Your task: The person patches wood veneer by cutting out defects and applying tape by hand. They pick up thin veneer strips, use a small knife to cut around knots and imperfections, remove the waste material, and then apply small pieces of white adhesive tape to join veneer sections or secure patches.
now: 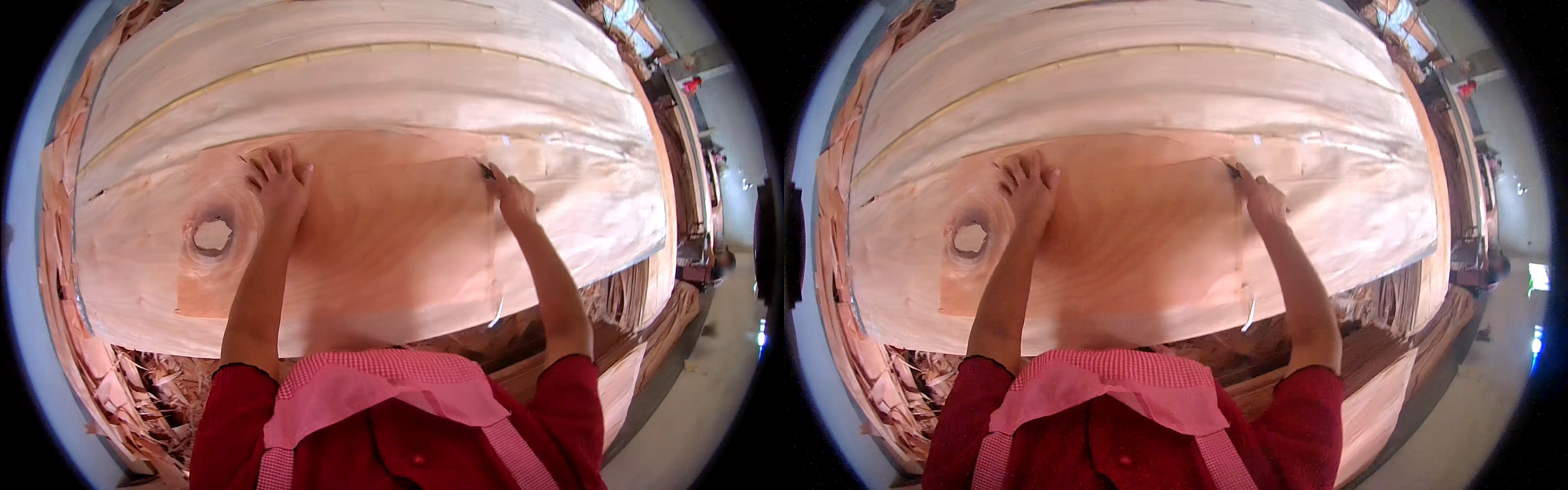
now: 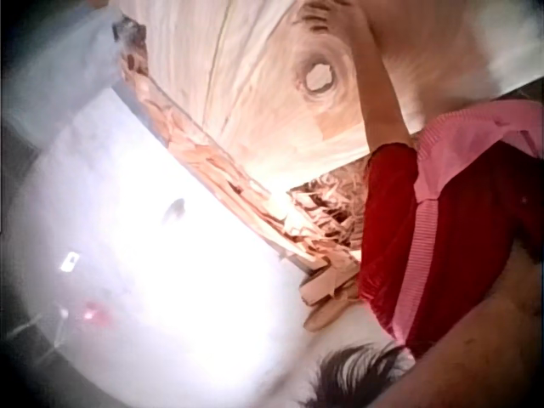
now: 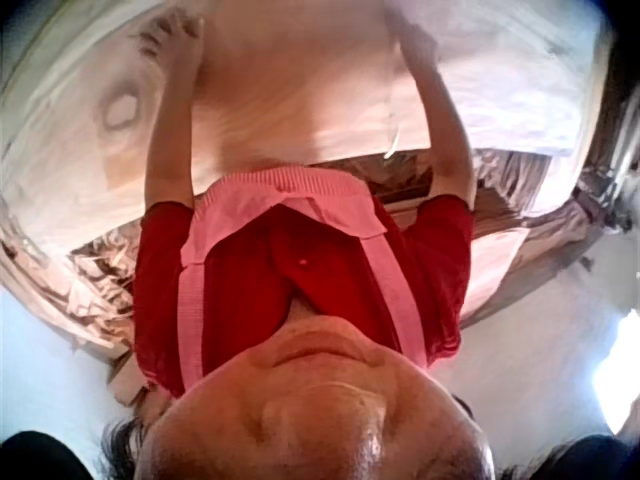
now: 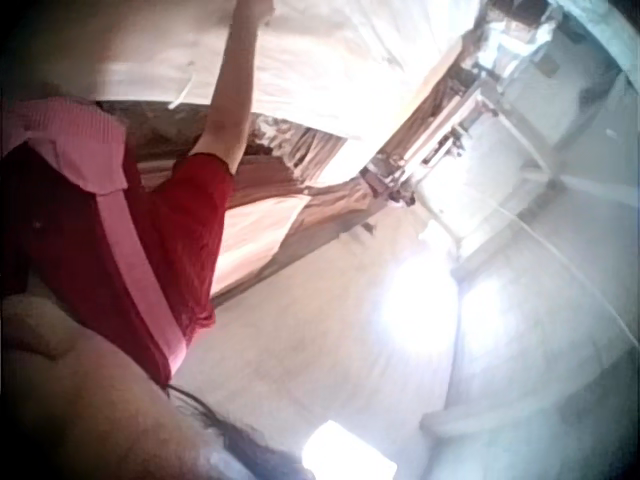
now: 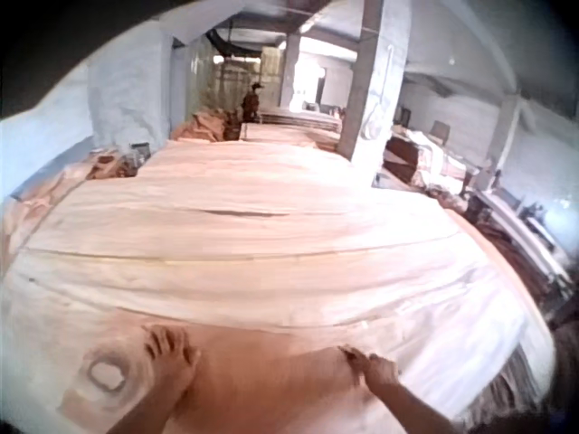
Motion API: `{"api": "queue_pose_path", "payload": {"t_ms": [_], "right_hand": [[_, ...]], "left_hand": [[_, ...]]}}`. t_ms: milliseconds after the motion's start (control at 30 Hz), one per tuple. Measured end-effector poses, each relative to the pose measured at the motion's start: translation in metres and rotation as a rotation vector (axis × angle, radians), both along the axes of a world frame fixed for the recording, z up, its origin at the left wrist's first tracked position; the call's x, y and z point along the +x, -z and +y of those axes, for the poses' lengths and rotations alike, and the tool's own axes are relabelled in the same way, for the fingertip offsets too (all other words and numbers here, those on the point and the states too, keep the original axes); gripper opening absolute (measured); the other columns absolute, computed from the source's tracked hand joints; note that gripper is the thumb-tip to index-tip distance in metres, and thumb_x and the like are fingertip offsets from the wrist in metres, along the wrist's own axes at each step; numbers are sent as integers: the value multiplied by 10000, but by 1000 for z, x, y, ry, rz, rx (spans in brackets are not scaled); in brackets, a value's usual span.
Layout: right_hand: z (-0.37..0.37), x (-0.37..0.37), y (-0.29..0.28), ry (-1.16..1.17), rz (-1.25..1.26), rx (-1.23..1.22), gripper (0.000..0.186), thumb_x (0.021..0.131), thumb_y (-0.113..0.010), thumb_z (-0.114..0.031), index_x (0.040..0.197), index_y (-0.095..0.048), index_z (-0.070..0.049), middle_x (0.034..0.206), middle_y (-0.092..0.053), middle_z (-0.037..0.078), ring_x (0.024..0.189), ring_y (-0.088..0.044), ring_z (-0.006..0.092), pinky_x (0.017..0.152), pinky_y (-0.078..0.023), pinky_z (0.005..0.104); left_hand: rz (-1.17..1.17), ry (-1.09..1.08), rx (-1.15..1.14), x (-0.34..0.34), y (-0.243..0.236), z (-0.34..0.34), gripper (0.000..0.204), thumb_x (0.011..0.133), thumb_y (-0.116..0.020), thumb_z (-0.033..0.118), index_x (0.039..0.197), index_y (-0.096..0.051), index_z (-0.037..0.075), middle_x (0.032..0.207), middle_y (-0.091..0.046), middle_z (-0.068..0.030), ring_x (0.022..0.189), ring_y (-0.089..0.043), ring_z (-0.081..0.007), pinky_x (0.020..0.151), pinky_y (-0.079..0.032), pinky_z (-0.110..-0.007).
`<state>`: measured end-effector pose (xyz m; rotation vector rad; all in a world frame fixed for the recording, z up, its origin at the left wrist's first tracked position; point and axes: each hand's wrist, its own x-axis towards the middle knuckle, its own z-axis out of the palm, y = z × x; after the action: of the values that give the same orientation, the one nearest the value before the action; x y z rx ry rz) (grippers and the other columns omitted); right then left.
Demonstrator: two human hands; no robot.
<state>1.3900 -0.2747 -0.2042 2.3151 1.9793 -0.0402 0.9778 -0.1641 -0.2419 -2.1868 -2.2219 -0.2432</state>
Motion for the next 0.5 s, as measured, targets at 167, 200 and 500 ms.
{"api": "queue_pose_path", "payload": {"t_ms": [167,200,500], "right_hand": [[42,-124,-33,-94,289,213,687,820,-582,-166,1382,-188,-140,781,-642,107,553,-595,300,494,-475,398],[58,-163,-41,-46,316,41,627,821,-575,-206,1357,-260,-132,797,-633,95,620,-600,299,566,-484,407],[119,-174,17,48,1746,345,481,827,-540,-191,1285,-411,-126,1331,-384,126,1208,-364,316,1002,-311,398]], "left_hand": [[-88,2,17,-14,0,-3,543,887,-398,413,1349,-305,144,1411,-210,-195,1297,-129,-444,1012,-114,-599],[-122,8,72,-17,6,-4,522,897,-389,382,1346,-305,130,1408,-224,-190,1300,-131,-435,1016,-116,-593],[-226,-27,67,-26,7,-1,377,891,-376,155,1240,-369,13,1402,-272,-123,1313,-161,-374,1042,-105,-540]]}}
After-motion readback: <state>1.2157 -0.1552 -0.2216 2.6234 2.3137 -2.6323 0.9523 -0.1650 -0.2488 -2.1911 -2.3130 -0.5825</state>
